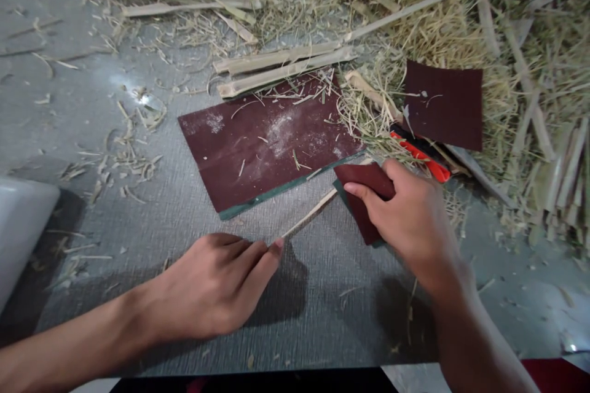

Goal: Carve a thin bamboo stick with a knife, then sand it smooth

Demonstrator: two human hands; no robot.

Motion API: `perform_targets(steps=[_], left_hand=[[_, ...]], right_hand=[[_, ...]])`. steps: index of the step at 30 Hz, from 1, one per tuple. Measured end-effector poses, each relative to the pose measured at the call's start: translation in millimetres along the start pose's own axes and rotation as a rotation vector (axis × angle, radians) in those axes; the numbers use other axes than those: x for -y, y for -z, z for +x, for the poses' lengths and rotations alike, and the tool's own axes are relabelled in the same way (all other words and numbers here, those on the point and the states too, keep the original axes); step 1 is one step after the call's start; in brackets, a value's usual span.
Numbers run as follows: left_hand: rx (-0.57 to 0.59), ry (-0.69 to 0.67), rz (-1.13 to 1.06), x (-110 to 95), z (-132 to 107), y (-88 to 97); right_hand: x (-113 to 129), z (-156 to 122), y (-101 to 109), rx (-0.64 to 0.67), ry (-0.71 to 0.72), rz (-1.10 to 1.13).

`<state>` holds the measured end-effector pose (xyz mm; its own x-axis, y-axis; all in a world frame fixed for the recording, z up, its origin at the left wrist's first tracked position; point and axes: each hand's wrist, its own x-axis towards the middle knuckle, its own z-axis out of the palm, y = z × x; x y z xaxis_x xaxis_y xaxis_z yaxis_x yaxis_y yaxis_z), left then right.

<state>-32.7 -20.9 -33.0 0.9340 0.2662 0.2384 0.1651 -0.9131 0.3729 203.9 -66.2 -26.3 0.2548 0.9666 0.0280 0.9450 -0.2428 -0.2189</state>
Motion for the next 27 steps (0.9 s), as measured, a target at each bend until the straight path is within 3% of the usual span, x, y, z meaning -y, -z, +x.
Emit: perform_targets(steps=[5,9,14,18,22,27], left_hand=[[-0.024,-0.008,-0.026,1.1,1.5,1.0],[-0.034,-0.012,-0.016,1.2,0.3,1.1],[-0.029,-0.004,-0.032,0.9,-0.7,0.1],[-0.050,0.000,-0.027,1.3,0.1,-0.6],[-0.065,-0.002,-0.040,1.9,0.6,-0.4],[-0.061,-0.007,-0.029,2.1,0.1,0.1]], right_hand=[[5.8,-4.0,0.1,0.124,0.115,0.094],[6.6,-3.8,-0.6,0.006,0.019,-0.010],[7.5,-5.9,0.1,0.134,0.133,0.109],[2.2,-3.4,0.3,-0.017,0.003,0.000],[2.4,-3.3,-0.4,0.108,0.104,0.081],[4.4,-4.9,-0.4,-0.004,0.017,-0.018]])
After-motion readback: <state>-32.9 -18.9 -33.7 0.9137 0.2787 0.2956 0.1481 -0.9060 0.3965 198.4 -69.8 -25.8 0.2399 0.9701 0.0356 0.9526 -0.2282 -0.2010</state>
